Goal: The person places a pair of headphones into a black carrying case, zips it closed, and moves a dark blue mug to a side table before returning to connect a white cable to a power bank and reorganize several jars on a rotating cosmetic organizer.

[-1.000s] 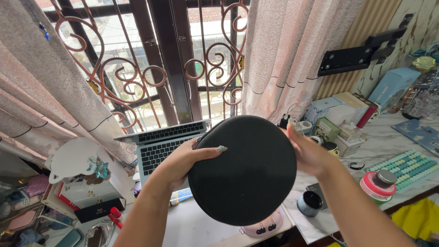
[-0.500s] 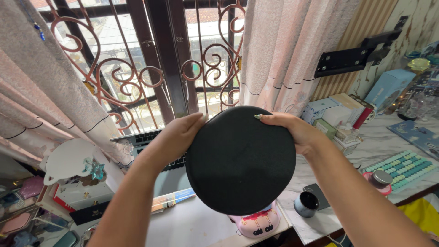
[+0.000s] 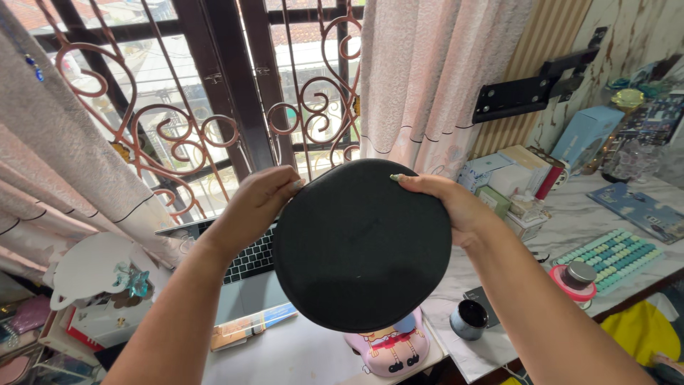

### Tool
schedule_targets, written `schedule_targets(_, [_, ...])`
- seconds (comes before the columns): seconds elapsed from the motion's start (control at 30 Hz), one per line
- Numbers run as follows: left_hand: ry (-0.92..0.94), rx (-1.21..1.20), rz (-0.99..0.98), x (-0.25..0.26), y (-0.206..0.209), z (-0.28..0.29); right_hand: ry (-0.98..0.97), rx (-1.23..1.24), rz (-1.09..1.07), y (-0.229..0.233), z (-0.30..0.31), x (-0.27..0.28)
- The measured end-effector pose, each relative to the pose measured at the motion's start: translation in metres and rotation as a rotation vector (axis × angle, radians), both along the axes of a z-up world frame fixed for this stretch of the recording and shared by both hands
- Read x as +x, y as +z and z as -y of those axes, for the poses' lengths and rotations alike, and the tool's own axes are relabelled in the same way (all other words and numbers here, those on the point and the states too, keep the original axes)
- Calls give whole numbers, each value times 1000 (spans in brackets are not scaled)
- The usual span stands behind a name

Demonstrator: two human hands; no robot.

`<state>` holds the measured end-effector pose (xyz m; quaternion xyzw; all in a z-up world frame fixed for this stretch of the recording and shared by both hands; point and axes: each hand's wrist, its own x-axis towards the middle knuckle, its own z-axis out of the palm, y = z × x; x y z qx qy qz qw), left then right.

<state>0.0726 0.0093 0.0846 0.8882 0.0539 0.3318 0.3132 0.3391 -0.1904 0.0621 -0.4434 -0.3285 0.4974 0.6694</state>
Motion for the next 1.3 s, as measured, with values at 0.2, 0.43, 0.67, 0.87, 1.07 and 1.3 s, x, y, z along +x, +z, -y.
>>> schedule_targets(0.2, [-354, -352, -181, 1, 5, -20, 130, 28, 52, 16, 16, -6])
schedule_targets(0.43, [-359, -156, -533, -1, 36, -11, 185, -4, 161, 17, 23, 4])
schedule_targets(0.67, [-26, 652, -168, -4, 62, 18, -6, -6, -7, 10, 27, 20])
schedule_targets(0.87, [172, 665, 138, -10, 46, 18, -139, 114, -145, 6, 25, 12])
schedule_targets(1.07, [-104, -537, -190, 15, 14, 10, -153, 116, -61, 0, 31, 12])
schedule_targets(1.3, [-7, -924, -243, 23, 3, 54, -238, 120, -32, -2, 31, -6])
